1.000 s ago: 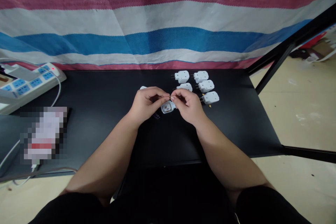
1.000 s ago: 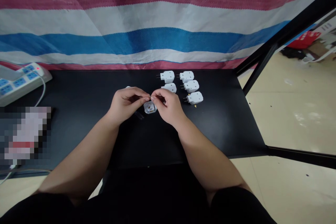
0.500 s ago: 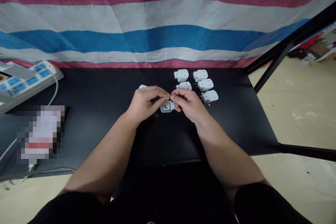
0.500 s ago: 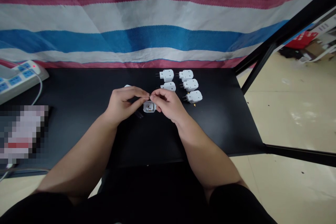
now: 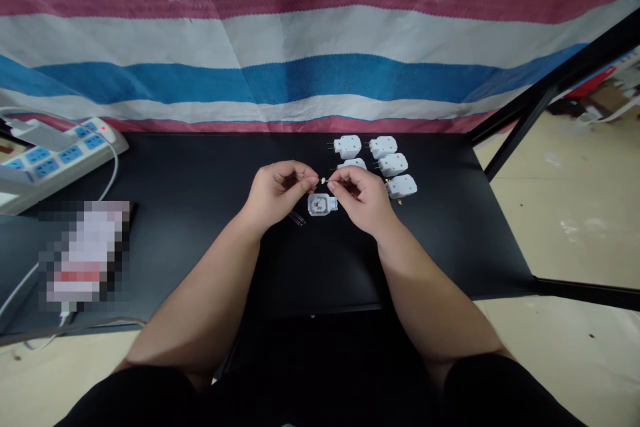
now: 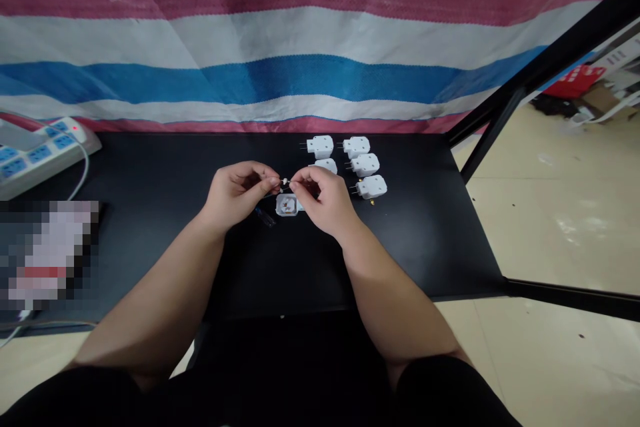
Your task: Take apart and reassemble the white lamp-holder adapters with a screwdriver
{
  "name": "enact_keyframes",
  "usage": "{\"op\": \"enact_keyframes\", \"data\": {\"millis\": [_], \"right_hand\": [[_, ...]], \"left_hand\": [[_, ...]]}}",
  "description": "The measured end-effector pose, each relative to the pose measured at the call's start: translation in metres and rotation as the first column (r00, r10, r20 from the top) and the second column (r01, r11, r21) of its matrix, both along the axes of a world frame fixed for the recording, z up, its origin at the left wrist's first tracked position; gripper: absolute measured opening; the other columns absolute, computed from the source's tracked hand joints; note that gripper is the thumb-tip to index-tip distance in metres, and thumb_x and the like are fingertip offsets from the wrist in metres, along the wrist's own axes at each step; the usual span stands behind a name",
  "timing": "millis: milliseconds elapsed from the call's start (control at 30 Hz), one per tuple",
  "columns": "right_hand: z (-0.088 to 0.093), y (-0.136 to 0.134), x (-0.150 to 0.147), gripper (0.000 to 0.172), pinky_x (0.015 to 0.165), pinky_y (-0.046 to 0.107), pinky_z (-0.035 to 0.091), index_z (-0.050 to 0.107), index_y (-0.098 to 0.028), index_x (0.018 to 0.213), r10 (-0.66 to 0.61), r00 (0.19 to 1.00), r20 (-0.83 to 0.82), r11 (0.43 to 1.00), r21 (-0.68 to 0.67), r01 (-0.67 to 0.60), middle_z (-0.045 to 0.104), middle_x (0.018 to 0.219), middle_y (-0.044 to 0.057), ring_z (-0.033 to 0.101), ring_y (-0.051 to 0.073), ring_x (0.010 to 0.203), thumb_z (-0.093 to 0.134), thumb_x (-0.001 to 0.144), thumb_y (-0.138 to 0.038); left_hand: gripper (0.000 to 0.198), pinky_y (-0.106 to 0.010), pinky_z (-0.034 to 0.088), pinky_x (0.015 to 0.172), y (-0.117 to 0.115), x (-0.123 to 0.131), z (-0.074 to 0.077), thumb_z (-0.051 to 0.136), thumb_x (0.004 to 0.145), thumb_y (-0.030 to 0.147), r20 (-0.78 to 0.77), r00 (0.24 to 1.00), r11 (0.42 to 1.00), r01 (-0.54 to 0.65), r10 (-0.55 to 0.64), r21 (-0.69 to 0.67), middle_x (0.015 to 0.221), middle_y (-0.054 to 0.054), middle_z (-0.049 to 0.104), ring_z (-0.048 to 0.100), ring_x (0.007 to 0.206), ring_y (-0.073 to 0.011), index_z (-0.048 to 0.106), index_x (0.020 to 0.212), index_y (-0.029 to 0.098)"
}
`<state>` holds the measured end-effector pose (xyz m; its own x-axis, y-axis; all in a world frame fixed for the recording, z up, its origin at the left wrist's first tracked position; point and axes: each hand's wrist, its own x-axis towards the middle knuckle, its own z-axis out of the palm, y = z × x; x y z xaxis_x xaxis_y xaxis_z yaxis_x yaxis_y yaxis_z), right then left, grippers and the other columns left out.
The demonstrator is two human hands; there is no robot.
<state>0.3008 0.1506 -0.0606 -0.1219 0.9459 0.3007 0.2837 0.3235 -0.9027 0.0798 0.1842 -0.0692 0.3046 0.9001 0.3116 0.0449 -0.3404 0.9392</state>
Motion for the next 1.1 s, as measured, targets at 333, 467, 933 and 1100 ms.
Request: {"op": "enact_keyframes", "data": {"millis": [333, 467, 933, 1100], "right_hand": [[-0.004, 0.003, 0.006, 0.011, 0.07, 0.036, 0.053, 0.075, -0.023, 0.098, -0.038, 0.999, -0.007, 0.999, 0.0, 0.038, 0.074, 0.087, 0.003, 0.065, 0.018, 0.074, 0.074, 0.101, -0.034], [-0.004, 0.003, 0.008, 0.013, 0.07, 0.036, 0.053, 0.075, -0.023, 0.098, -0.047, 0.999, 0.003, 0.999, -0.015, 0.047, 0.074, 0.088, 0.003, 0.066, 0.019, 0.076, 0.073, 0.101, -0.035], [-0.001, 0.004, 0.006, 0.009, 0.073, 0.037, 0.051, 0.075, -0.025, 0.094, -0.057, 0.971, 0.231, 0.992, 0.124, 0.029, 0.066, 0.085, 0.002, 0.062, 0.02, 0.077, 0.071, 0.102, -0.023], [-0.004, 0.005, 0.005, 0.01, 0.073, 0.036, 0.051, 0.075, -0.024, 0.094, -0.059, 0.976, 0.209, 0.99, 0.141, 0.029, 0.067, 0.086, 0.002, 0.063, 0.02, 0.077, 0.071, 0.103, -0.024]], "left_hand": [[0.029, -0.028, 0.063, 0.068, 0.001, 0.002, 0.005, 0.087, 0.097, 0.044, 0.043, 0.998, 0.999, -0.038, 0.039, -0.026, 0.081, -0.007, 0.077, 0.075, 0.071, -0.0161, 0.079, 0.094, 0.016], [0.03, -0.027, 0.063, 0.07, 0.001, 0.003, 0.006, 0.087, 0.097, 0.044, 0.059, 0.997, 0.998, -0.042, 0.044, -0.043, 0.081, -0.006, 0.077, 0.075, 0.072, -0.0151, 0.078, 0.094, 0.016], [0.019, -0.031, 0.066, 0.072, 0.009, -0.008, 0.001, 0.091, 0.09, 0.036, -0.053, 0.998, 0.993, 0.034, -0.04, -0.112, 0.086, -0.009, 0.084, 0.079, 0.076, -0.0192, 0.088, 0.096, 0.018], [0.023, -0.032, 0.065, 0.07, 0.008, -0.007, 0.002, 0.091, 0.088, 0.038, -0.06, 0.998, 0.992, 0.005, -0.013, -0.129, 0.083, -0.009, 0.084, 0.078, 0.074, -0.0196, 0.088, 0.097, 0.017]]}}
